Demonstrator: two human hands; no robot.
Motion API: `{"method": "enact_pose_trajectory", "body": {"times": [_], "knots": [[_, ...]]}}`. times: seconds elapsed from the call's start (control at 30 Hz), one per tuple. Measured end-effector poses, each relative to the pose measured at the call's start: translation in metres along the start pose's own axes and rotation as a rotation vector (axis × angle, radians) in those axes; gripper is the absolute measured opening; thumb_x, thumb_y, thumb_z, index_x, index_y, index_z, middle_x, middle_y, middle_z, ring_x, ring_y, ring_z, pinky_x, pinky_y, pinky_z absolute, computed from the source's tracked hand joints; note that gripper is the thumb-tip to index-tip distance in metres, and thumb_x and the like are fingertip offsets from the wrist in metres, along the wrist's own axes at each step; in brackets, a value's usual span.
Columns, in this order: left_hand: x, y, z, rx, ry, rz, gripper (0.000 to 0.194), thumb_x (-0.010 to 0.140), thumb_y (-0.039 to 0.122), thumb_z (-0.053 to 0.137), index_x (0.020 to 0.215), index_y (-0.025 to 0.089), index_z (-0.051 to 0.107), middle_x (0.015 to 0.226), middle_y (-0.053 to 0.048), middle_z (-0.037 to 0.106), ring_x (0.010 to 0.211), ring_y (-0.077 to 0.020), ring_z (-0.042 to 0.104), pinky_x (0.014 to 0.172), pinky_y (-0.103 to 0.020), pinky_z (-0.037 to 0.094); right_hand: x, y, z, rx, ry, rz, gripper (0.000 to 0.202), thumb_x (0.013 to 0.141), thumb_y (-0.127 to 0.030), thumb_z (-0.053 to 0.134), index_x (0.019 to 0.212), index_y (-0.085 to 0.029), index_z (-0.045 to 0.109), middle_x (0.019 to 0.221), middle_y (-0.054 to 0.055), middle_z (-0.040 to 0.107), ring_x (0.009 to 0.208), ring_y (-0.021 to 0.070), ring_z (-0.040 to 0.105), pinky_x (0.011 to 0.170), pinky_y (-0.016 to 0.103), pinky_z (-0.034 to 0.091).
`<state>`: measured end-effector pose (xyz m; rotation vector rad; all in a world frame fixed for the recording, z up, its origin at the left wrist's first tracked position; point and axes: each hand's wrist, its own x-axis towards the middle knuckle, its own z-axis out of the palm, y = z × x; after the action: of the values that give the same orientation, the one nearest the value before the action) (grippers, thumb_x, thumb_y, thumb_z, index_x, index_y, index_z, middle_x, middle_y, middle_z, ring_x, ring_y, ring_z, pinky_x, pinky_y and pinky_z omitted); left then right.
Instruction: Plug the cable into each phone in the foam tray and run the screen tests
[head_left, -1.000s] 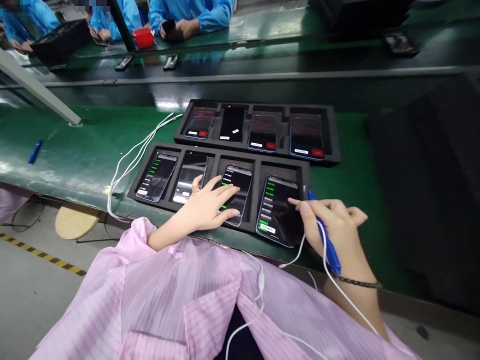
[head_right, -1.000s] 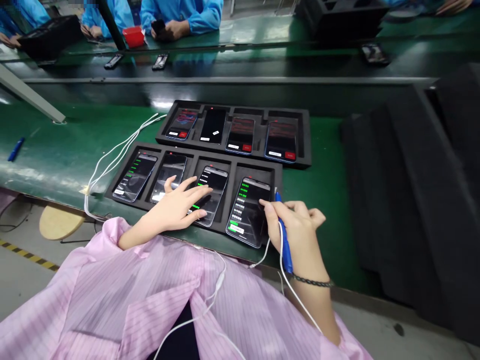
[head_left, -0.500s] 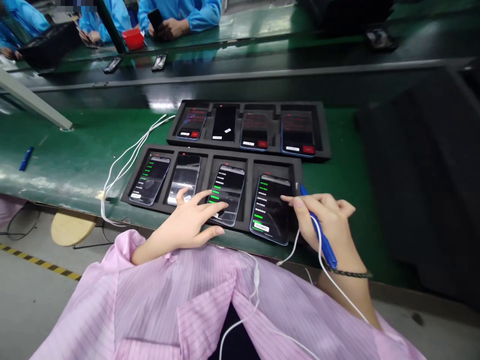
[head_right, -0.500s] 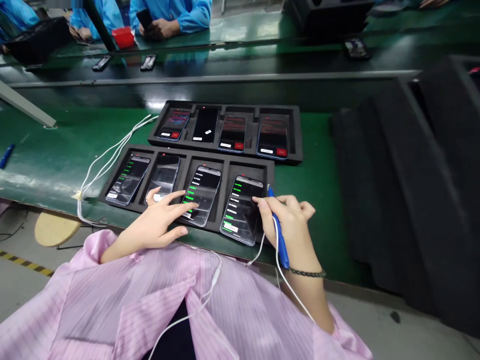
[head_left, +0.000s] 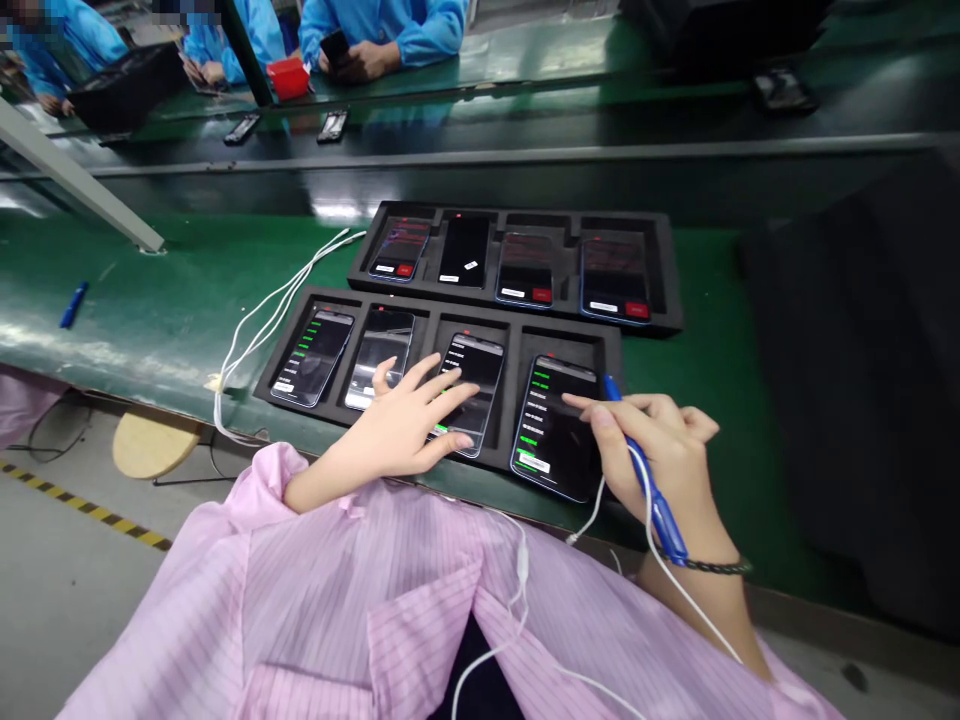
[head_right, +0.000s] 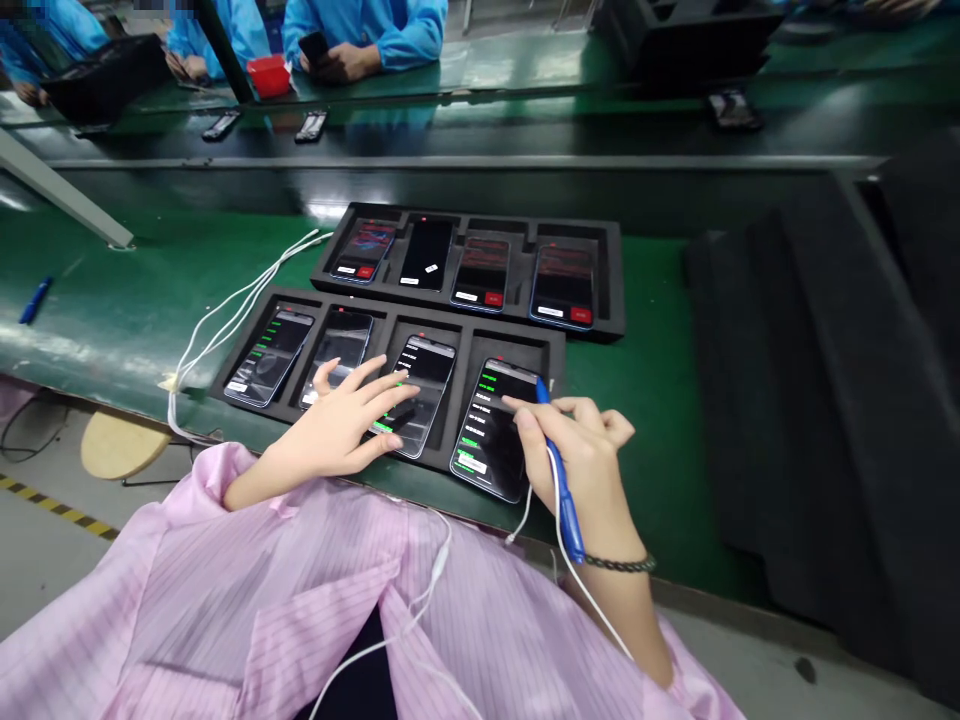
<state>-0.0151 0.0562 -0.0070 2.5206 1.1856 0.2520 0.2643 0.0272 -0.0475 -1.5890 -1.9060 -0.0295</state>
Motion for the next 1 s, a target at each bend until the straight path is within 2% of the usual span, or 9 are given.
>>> {"method": "enact_pose_trajectory", "body": {"times": [0.17,0.4,0.5,0.63,0.73,0.8,0.9,1.0], "knots": [[-0.001,-0.002,0.003,-0.045,-0.030,-0.016,0.059,0.102,0.059,0.037,0.149,0.024,0.045,0.142,-0.011,0.061,0.150,-0.0340,0.031,0.118,-0.065,0.006,0.020,-0.012,0.002,0.014,-0.013,-0.060,0.048,0.104,-0.043,0.035,0.092,-0.023,0.077,0.079,0.006,0.067,0.079,0.0198,0.058,0.083,0.041,0.031],[-0.018,-0.006,0.002,-0.123,-0.059,0.000,0.061,0.101,0.060,0.038,0.151,0.025,0.043,0.142,-0.010,0.062,0.151,-0.0351,0.030,0.118,-0.066,0.005,0.044,-0.022,0.030,0.042,-0.147,-0.127,0.038,0.102,-0.039,0.042,0.094,-0.027,0.077,0.080,0.005,0.066,0.084,0.0197,0.057,0.085,0.041,0.031],[-0.021,-0.006,0.003,-0.095,-0.031,0.016,0.062,0.101,0.061,0.037,0.151,0.025,0.043,0.145,-0.011,0.060,0.150,-0.0354,0.031,0.119,-0.065,0.007,0.045,-0.025,0.039,0.060,-0.136,-0.187,0.041,0.103,-0.040,0.040,0.093,-0.027,0.077,0.080,0.004,0.064,0.081,0.0187,0.056,0.082,0.041,0.031],[-0.032,-0.011,-0.005,-0.067,-0.001,0.007,0.063,0.100,0.063,0.037,0.153,0.028,0.041,0.148,-0.009,0.057,0.150,-0.0336,0.031,0.119,-0.061,0.005,0.043,-0.026,0.053,0.064,-0.047,-0.210,0.046,0.104,-0.048,0.038,0.093,-0.026,0.078,0.079,0.007,0.064,0.078,0.0202,0.052,0.077,0.040,0.030],[-0.051,-0.025,-0.019,-0.070,0.058,-0.083,0.062,0.100,0.064,0.032,0.151,0.029,0.043,0.146,-0.008,0.058,0.150,-0.0311,0.033,0.120,-0.056,0.005,0.043,-0.023,0.060,0.079,0.024,-0.241,0.051,0.103,-0.055,0.038,0.089,-0.025,0.077,0.072,0.007,0.062,0.072,0.0199,0.048,0.073,0.040,0.028],[-0.069,-0.040,-0.028,-0.059,0.172,-0.202,0.064,0.099,0.064,0.027,0.147,0.027,0.047,0.144,-0.009,0.060,0.148,-0.0301,0.037,0.119,-0.054,0.007,0.043,-0.020,0.058,0.066,0.040,-0.237,0.054,0.103,-0.057,0.035,0.092,-0.024,0.077,0.074,0.008,0.063,0.073,0.0212,0.048,0.071,0.041,0.027],[-0.097,-0.065,-0.036,-0.001,0.365,-0.411,0.064,0.099,0.063,0.025,0.142,0.023,0.050,0.141,-0.012,0.061,0.144,-0.0310,0.041,0.118,-0.055,0.008,0.044,-0.013,0.047,0.055,0.039,-0.221,0.057,0.102,-0.060,0.032,0.099,-0.025,0.076,0.077,0.009,0.064,0.075,0.0226,0.051,0.071,0.043,0.027],[-0.114,-0.085,-0.036,0.050,0.425,-0.532,0.059,0.100,0.059,0.029,0.140,0.021,0.050,0.140,-0.014,0.061,0.145,-0.0318,0.040,0.117,-0.057,0.008,0.049,-0.008,0.034,0.091,0.066,-0.232,0.057,0.101,-0.064,0.030,0.092,-0.030,0.075,0.074,0.006,0.064,0.067,0.0195,0.053,0.070,0.043,0.027]]}}
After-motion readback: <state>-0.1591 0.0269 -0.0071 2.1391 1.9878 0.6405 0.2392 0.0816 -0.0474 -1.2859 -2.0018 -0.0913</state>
